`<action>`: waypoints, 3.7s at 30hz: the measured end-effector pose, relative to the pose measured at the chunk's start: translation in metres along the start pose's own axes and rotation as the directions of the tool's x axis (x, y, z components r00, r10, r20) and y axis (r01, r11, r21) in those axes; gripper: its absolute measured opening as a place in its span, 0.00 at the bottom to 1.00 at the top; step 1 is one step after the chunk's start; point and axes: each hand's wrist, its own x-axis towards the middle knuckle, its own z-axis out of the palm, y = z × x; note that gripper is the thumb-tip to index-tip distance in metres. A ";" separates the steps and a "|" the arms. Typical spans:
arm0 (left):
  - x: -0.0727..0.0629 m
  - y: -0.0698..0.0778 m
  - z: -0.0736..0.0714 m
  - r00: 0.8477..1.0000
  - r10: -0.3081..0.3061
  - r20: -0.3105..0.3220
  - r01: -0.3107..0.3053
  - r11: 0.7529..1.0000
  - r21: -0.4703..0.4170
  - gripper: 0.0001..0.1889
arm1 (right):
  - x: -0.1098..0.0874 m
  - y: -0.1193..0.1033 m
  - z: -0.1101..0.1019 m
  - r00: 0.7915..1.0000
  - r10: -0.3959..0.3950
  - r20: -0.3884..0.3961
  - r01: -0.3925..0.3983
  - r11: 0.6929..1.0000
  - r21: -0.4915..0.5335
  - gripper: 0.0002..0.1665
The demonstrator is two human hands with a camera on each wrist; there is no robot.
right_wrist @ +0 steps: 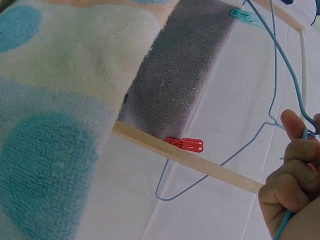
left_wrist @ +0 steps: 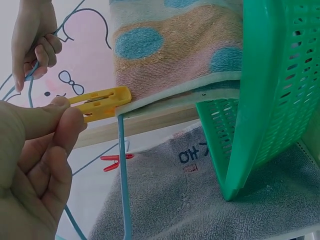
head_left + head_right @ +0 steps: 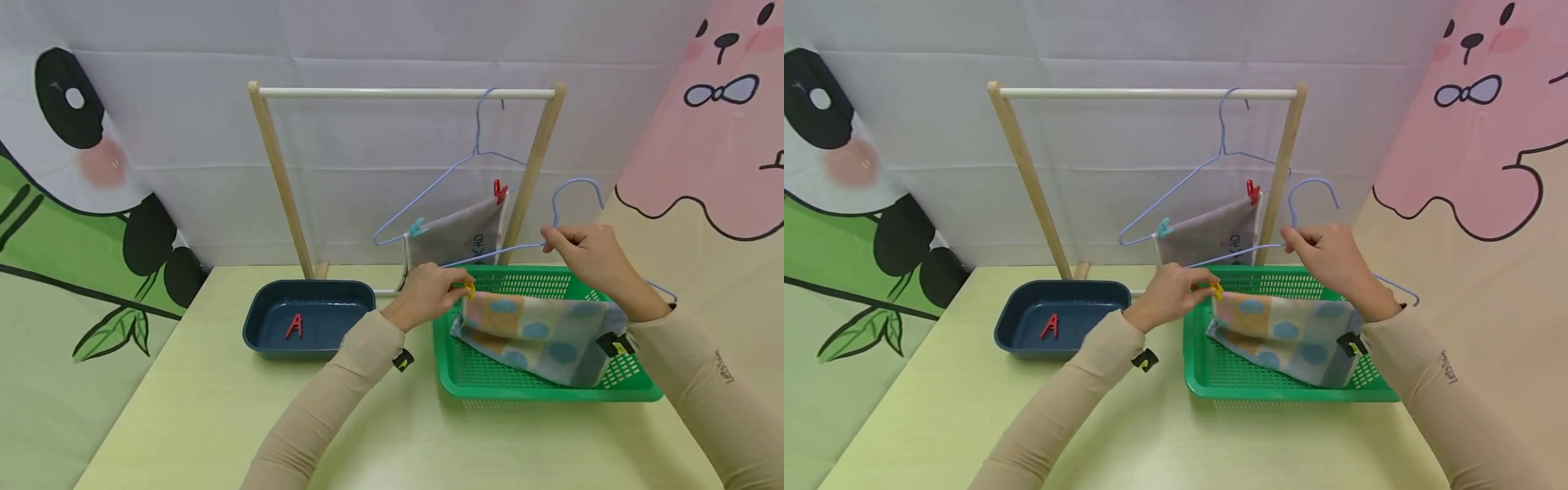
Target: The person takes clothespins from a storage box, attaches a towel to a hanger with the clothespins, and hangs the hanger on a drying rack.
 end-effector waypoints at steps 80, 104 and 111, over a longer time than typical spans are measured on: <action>-0.075 -0.085 -0.060 0.890 -0.343 0.300 0.336 0.939 0.078 0.08 | 0.005 0.008 0.009 0.998 0.056 0.013 -0.056 0.998 0.001 0.29; -0.102 -0.118 -0.072 0.823 -0.403 0.401 0.373 0.915 0.154 0.12 | 0.002 0.013 0.009 0.993 0.116 0.029 -0.116 0.993 0.021 0.32; -0.106 -0.123 -0.078 0.804 -0.413 0.427 0.383 0.910 0.159 0.10 | 0.002 0.014 0.009 0.993 0.114 0.041 -0.114 0.993 0.016 0.32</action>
